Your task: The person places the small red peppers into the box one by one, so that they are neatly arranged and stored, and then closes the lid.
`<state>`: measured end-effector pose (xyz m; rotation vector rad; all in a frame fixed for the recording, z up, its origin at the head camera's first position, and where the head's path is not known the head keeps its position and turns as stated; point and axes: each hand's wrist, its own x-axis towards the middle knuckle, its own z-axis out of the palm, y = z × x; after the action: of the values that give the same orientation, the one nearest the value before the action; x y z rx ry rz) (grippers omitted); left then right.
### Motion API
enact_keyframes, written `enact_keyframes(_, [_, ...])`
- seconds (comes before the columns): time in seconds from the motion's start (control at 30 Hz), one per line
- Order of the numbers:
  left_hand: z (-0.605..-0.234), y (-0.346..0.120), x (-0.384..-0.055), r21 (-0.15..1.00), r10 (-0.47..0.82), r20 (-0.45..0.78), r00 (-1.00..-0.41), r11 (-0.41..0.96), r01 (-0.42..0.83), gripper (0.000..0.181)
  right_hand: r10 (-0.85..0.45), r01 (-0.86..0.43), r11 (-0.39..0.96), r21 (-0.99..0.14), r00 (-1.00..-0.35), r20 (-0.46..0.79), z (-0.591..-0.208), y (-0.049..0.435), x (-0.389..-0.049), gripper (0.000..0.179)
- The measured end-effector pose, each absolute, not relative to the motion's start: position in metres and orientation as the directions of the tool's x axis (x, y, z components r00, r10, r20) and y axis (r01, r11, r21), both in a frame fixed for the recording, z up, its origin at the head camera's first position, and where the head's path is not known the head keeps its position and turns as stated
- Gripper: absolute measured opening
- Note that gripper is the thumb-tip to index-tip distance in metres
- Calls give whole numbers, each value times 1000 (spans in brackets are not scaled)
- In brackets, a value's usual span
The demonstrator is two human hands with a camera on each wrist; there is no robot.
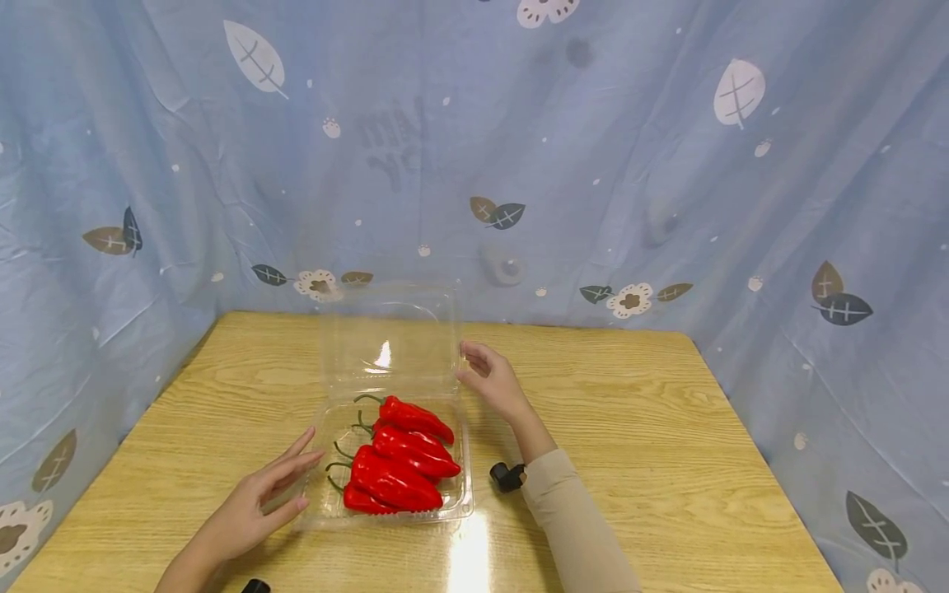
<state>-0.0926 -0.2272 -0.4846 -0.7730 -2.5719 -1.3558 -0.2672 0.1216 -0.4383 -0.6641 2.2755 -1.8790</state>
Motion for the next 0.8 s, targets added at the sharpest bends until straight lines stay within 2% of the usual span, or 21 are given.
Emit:
enact_keyframes(0.27, [-485,-226,-92,739,369,372,-852,438,512,54,-443,-309,115,-944,-867,230,-435,127,-261,50])
enact_keyframes(0.53, [-485,-225,-93,747,373,373,-849,423,514,54,-469,-408,164,-898,-834,292,-433,134,-251,50])
enact_keyframes(0.8, [-484,-225,-93,751,372,369,-852,422,509,54,-478,-415,223,-882,-835,272,-403,131,-223,51])
